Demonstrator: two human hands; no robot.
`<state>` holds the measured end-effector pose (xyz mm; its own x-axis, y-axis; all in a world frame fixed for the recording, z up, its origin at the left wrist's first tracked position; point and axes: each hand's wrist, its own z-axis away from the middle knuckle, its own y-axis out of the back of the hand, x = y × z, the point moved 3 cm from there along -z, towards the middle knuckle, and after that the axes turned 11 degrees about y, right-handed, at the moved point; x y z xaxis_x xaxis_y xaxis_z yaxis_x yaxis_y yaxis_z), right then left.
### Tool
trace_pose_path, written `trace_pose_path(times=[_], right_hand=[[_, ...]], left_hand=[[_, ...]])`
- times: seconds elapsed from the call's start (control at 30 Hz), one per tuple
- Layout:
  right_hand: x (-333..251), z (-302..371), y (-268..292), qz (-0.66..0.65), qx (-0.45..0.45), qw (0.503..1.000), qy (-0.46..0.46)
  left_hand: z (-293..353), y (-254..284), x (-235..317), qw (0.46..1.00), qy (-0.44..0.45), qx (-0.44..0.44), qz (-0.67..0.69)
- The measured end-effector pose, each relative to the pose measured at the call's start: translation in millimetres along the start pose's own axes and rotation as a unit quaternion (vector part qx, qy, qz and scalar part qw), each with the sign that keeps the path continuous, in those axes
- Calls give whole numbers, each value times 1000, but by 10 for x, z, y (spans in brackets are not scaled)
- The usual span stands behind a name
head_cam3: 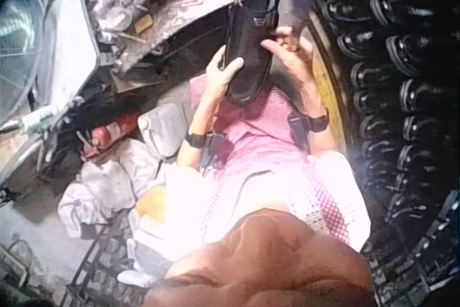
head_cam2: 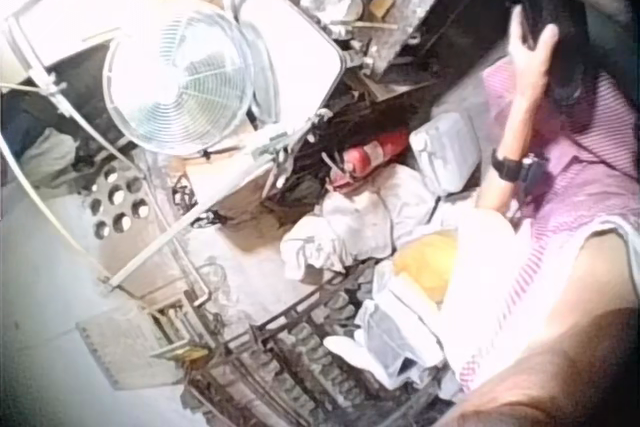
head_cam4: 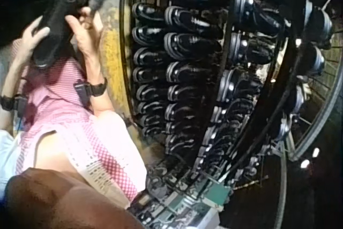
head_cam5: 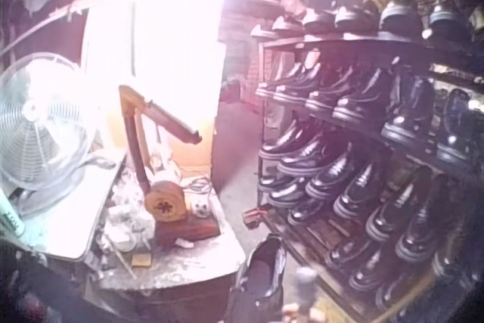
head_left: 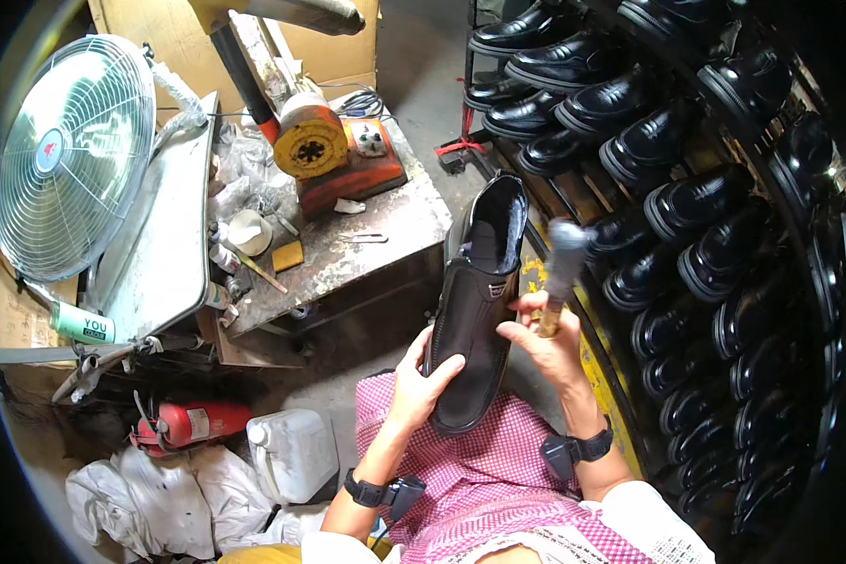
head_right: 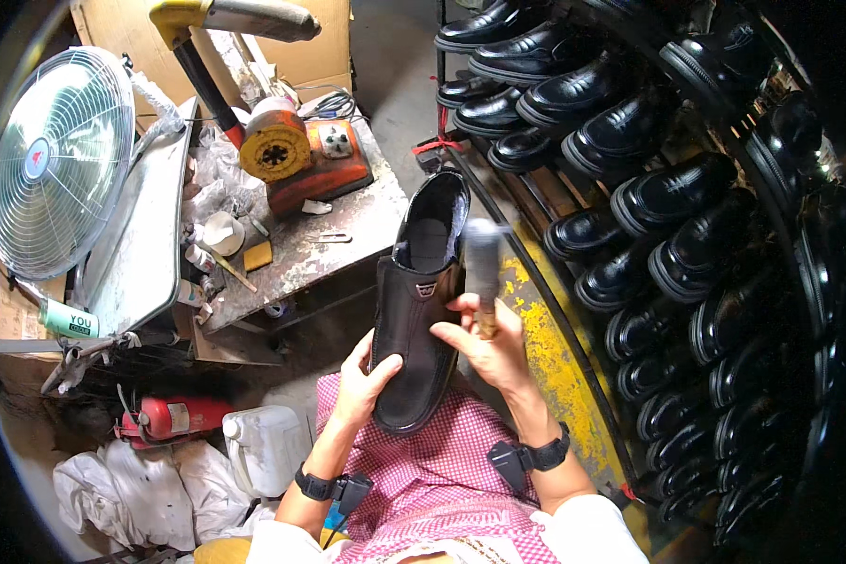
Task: Cleaning and inspecting black leather shoes in a shoe manufacturing facility.
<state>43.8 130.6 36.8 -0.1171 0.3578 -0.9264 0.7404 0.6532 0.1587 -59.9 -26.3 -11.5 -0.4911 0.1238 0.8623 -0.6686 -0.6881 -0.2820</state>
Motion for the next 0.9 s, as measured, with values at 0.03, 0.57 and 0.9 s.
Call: trace_pose_path(times=[0.03, 0.57, 0.9], right_hand=[[-98, -53, -52, 61, -22, 996, 69], [-125, -114, 651, -622, 127, 771, -43], [-225, -61, 131, 26, -23, 999, -28]], left_hand=[[-3, -9, 6, 1000, 1, 4, -4], [-41, 34, 206, 999, 24, 14, -29], [69, -222, 387, 823, -225, 280, -440]])
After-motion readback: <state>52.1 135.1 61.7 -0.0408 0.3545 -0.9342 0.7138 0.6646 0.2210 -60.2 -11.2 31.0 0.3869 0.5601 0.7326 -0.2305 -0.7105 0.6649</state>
